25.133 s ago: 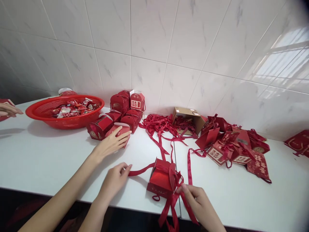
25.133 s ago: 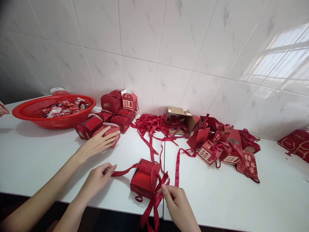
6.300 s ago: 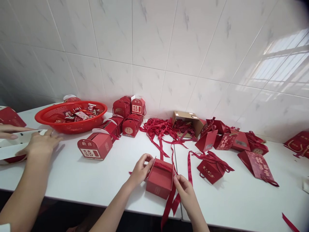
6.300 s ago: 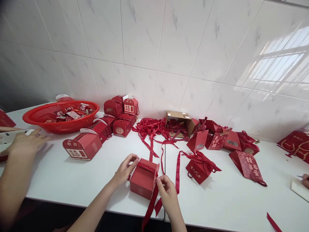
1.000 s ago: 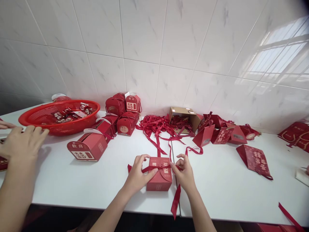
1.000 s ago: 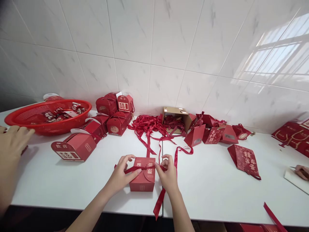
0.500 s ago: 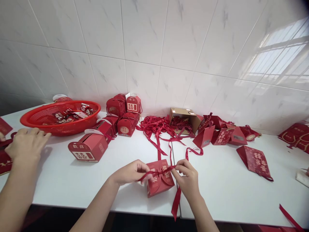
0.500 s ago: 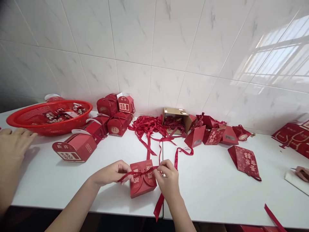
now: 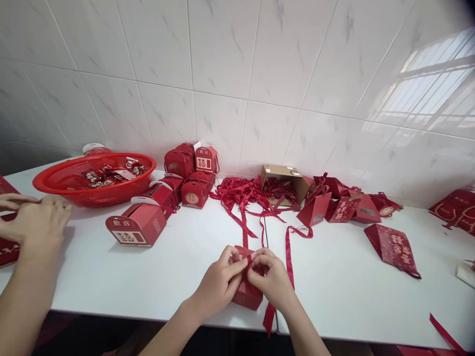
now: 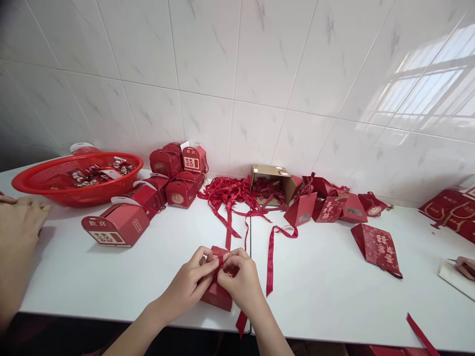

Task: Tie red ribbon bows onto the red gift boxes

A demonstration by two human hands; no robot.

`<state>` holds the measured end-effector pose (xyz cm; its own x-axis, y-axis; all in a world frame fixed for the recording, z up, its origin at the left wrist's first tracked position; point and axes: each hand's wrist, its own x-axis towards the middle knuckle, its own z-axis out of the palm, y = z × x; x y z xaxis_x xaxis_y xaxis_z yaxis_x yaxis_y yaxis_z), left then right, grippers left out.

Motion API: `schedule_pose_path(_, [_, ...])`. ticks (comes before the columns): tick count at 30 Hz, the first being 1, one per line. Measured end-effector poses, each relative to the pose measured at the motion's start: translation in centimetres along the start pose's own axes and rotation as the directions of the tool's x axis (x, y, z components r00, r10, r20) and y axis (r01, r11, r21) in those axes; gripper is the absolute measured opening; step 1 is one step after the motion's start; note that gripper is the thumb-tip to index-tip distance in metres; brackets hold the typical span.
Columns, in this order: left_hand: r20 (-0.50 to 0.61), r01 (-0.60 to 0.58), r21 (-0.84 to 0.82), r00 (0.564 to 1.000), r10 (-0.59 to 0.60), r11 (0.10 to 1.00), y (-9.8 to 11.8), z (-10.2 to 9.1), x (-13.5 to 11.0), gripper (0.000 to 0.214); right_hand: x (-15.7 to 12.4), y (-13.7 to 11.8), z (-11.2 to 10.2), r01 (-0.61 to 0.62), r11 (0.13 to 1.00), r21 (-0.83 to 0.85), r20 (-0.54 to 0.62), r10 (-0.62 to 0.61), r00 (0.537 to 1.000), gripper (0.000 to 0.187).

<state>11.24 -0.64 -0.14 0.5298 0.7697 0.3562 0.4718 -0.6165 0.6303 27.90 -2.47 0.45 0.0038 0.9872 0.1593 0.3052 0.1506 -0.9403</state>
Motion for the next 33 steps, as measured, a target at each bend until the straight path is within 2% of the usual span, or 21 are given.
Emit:
schedule_pose_path(3, [0.050, -0.114, -0.017, 0.992, 0.115, 0.993, -0.8, -0.5, 0.3, 0.033, 0.5, -0.2, -0.7, -0.008, 0.999, -0.048, 0.090, 0.012, 0.996, 0.013])
schedule_pose_path(6, [0.084, -0.162, -0.068, 0.982, 0.167, 0.985, -1.5, -0.7, 0.9, 0.032, 0.9, -0.2, -1.2, -0.004, 0.995, -0.101, 0.188, 0.023, 0.982, 0.013])
schedule_pose_path(11, [-0.016, -0.165, -0.128, 0.986, 0.164, 0.978, -2.1, -0.5, 1.6, 0.026, 0.9, -0.2, -1.7, 0.007, 0.996, -0.094, 0.189, 0.011, 0.982, 0.011])
schedule_pose_path(13, [-0.081, -0.130, -0.142, 0.990, 0.119, 0.981, -2.3, -0.9, 1.6, 0.021, 0.7, -0.1, -2.2, 0.037, 0.993, -0.116, 0.148, -0.019, 0.989, 0.012])
schedule_pose_path(16, [-0.135, 0.004, -0.138, 0.991, -0.022, 0.990, -2.4, -1.9, 1.4, 0.014, 0.4, 0.2, -3.0, 0.071, 0.982, -0.173, 0.089, -0.057, 0.994, 0.014])
schedule_pose_path(19, [-0.028, 0.121, -0.221, 0.991, -0.130, 0.968, -2.5, -2.4, 1.4, 0.014, 0.2, 0.7, -3.1, 0.113, 0.974, -0.196, 0.067, -0.102, 0.993, 0.015])
schedule_pose_path(22, [0.124, 0.150, -0.335, 0.986, -0.114, 0.930, -2.7, -2.4, 1.4, 0.016, 0.3, 1.3, -2.7, 0.140, 0.966, -0.216, 0.029, -0.137, 0.990, 0.015])
schedule_pose_path(24, [0.113, 0.110, -0.238, 0.990, -0.085, 0.965, -2.8, -2.6, 1.3, 0.015, 0.2, 1.5, -2.6, 0.123, 0.958, -0.258, -0.010, -0.130, 0.992, 0.017])
schedule_pose_path(26, [0.049, 0.052, -0.004, 0.997, -0.051, 0.999, -2.9, -3.1, 1.2, 0.016, -0.1, 1.6, -2.6, 0.119, 0.939, -0.323, -0.049, -0.142, 0.989, 0.018])
schedule_pose_path(29, [-0.029, -0.005, 0.311, 0.999, 0.014, 0.950, -2.7, -3.6, 0.9, 0.015, -0.7, 1.3, -2.7, 0.181, 0.892, -0.414, -0.083, -0.235, 0.968, 0.031])
schedule_pose_path(31, [-0.071, -0.011, 0.397, 0.997, 0.043, 0.918, -2.6, -3.6, 0.7, 0.014, -1.1, 1.2, -2.9, 0.230, 0.871, -0.435, -0.072, -0.289, 0.955, 0.039])
schedule_pose_path(33, [-0.114, 0.018, 0.391, 0.993, 0.029, 0.920, -2.7, -3.4, 0.2, 0.012, -1.4, 1.5, -3.2, 0.243, 0.885, -0.396, -0.041, -0.282, 0.959, 0.038])
